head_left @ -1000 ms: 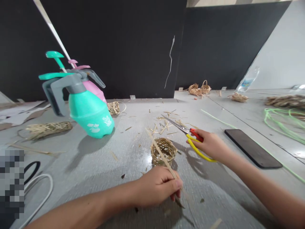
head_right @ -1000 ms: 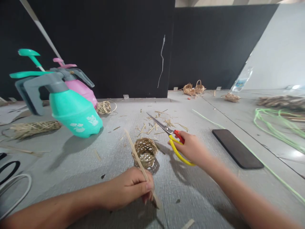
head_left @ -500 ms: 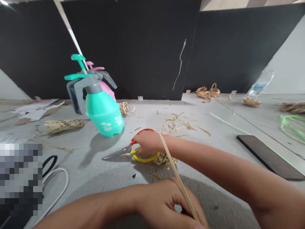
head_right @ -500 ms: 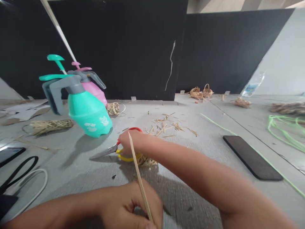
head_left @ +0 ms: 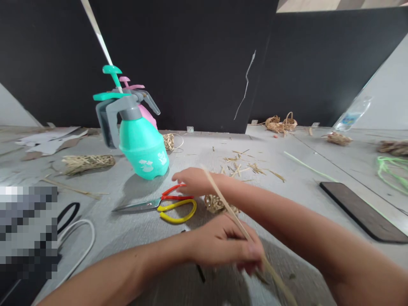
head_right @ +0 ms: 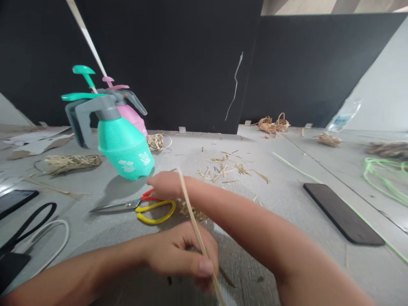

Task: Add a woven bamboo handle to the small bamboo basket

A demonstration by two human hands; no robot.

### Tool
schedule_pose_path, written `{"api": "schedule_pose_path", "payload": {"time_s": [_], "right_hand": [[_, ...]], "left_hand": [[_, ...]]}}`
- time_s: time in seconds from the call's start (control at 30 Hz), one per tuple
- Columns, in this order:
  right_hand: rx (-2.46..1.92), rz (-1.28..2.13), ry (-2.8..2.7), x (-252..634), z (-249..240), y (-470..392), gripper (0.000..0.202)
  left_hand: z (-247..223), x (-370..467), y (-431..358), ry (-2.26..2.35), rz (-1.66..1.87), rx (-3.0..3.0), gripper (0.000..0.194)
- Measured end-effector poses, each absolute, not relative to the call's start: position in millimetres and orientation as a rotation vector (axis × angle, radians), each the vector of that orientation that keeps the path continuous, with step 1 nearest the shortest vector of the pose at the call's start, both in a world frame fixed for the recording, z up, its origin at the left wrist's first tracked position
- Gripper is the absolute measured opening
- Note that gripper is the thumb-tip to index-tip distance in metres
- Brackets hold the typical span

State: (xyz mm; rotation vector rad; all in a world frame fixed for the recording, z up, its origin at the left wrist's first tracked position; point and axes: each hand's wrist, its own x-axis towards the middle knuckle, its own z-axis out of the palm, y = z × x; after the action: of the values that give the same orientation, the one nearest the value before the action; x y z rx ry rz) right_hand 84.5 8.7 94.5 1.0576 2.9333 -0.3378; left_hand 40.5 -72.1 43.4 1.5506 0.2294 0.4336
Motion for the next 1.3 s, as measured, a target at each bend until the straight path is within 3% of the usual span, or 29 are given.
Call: {"api": "schedule_pose_path", "payload": {"time_s": [0.13, 0.23, 0.6, 0.83, 1.03, 1.1, 1.17, 1.27, 1.3], "right_hand": [[1.286, -0.409, 2.92, 133, 102, 8, 0.028], [1.428, -0.437, 2.901, 172, 98, 2, 0.023], [1.722, -0.535, 2.996, 282, 49, -29, 0.035], [1.728, -0.6, 3.16, 290, 27, -29, 0.033], [1.787, -0.403, 3.32, 267, 42, -26, 0.038], [1.746, -0.405, 3.331, 257, 50, -32, 0.03], [1.695, -0.481, 3.331, 250, 58, -40, 0.018], [1.758, -0.832, 3.271, 253, 66, -47, 0.018], [1.817, -0.992, 3.23, 257, 66, -47, 0.018]], "left_hand": [[33, 34, -54, 0.718, 1.249, 1.545, 0.045], [21, 26, -28, 1.083, 1.447, 1.72, 0.044], [-17, -9, 51, 1.496, 1.17, 1.892, 0.039], [5, -7, 66, 1.552, 1.161, 2.048, 0.033], [51, 36, 15, 1.304, 1.101, 2.199, 0.04], [63, 53, -5, 1.166, 1.007, 2.253, 0.041], [65, 64, -17, 0.984, 0.889, 2.295, 0.04], [55, 65, -20, 0.941, 0.914, 2.299, 0.034], [51, 62, -19, 0.948, 0.892, 2.319, 0.042]]}}
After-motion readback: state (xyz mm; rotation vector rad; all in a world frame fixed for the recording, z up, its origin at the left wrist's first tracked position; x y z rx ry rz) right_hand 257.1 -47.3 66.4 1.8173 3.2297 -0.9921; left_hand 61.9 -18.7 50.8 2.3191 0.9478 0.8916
